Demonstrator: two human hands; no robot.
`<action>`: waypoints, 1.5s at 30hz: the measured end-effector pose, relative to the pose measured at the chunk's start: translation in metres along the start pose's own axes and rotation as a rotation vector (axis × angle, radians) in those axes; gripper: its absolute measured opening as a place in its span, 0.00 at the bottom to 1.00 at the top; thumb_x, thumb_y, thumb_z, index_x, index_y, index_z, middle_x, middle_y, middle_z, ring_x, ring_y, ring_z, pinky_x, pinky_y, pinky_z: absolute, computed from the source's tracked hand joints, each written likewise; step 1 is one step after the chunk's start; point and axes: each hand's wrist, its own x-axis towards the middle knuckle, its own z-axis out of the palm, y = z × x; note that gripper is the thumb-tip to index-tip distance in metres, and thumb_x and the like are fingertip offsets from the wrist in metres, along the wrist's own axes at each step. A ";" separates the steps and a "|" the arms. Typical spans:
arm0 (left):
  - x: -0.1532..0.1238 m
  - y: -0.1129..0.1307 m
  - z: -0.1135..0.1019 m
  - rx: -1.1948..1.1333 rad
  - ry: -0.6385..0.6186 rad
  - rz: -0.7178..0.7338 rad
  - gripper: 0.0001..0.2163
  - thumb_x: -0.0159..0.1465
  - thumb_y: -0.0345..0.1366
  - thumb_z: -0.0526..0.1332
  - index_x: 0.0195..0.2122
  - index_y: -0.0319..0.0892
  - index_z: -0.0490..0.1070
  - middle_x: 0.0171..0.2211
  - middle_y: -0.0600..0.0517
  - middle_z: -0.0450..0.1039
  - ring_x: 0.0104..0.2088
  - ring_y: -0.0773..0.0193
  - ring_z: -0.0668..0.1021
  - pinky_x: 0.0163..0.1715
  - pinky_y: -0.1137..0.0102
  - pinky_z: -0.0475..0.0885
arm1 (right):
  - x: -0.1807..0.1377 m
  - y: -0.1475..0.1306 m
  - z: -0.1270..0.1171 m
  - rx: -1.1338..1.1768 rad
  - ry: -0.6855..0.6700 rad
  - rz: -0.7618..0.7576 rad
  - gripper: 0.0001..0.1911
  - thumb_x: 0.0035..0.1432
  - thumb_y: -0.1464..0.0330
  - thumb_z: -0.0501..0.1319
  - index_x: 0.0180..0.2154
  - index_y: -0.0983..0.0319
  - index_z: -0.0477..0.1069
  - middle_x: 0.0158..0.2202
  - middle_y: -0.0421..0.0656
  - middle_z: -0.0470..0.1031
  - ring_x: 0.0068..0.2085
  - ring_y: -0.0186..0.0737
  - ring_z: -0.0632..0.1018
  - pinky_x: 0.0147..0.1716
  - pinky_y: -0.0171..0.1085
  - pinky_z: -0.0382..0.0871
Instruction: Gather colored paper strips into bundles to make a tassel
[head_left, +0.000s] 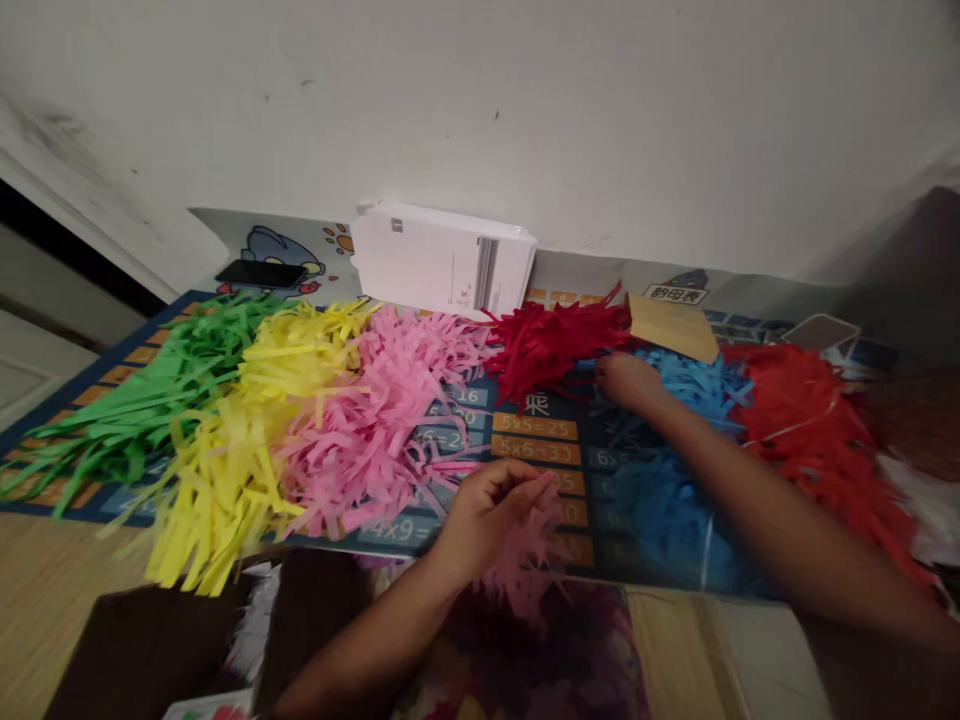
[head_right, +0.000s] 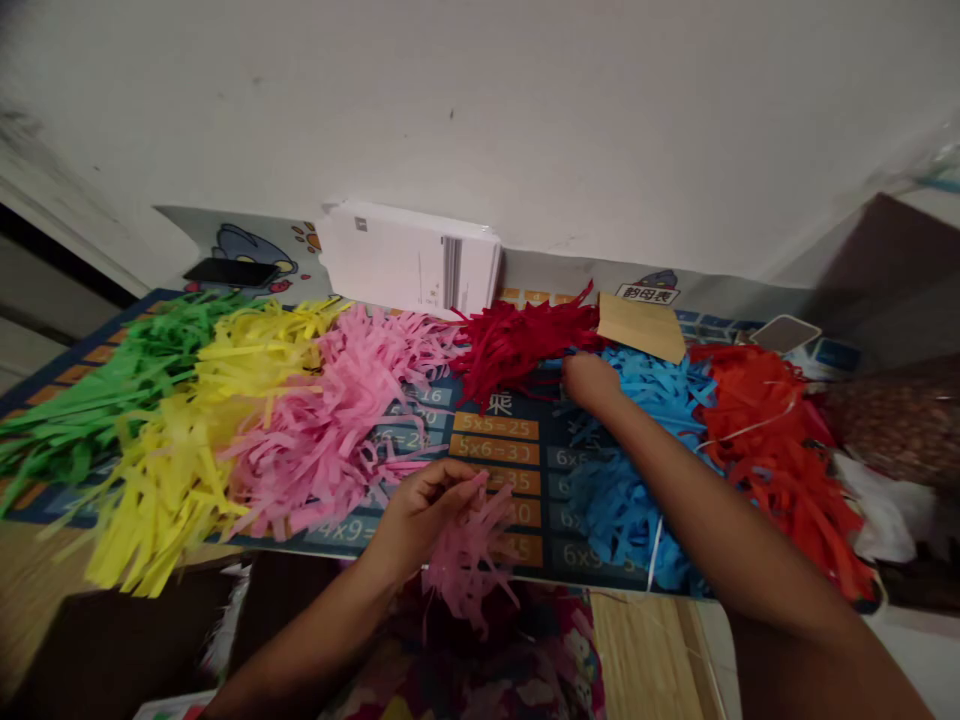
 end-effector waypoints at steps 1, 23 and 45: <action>0.001 -0.002 0.000 0.008 -0.004 -0.011 0.18 0.54 0.50 0.71 0.29 0.38 0.76 0.22 0.55 0.73 0.22 0.72 0.71 0.25 0.76 0.65 | -0.001 -0.001 0.001 -0.002 -0.004 0.001 0.13 0.61 0.73 0.56 0.42 0.67 0.79 0.42 0.58 0.78 0.43 0.49 0.79 0.41 0.40 0.69; 0.000 -0.015 0.010 0.167 -0.040 0.052 0.20 0.53 0.53 0.70 0.33 0.38 0.82 0.23 0.53 0.74 0.25 0.68 0.72 0.28 0.73 0.69 | -0.026 0.039 0.027 0.532 0.211 -0.141 0.10 0.57 0.71 0.62 0.40 0.62 0.79 0.35 0.44 0.82 0.33 0.41 0.81 0.33 0.36 0.74; 0.010 -0.015 0.000 0.122 0.030 0.094 0.18 0.56 0.51 0.69 0.31 0.38 0.80 0.21 0.55 0.71 0.23 0.69 0.70 0.27 0.73 0.64 | -0.096 -0.013 0.004 0.699 0.341 -0.281 0.10 0.60 0.63 0.62 0.38 0.59 0.81 0.38 0.46 0.80 0.40 0.45 0.79 0.40 0.41 0.74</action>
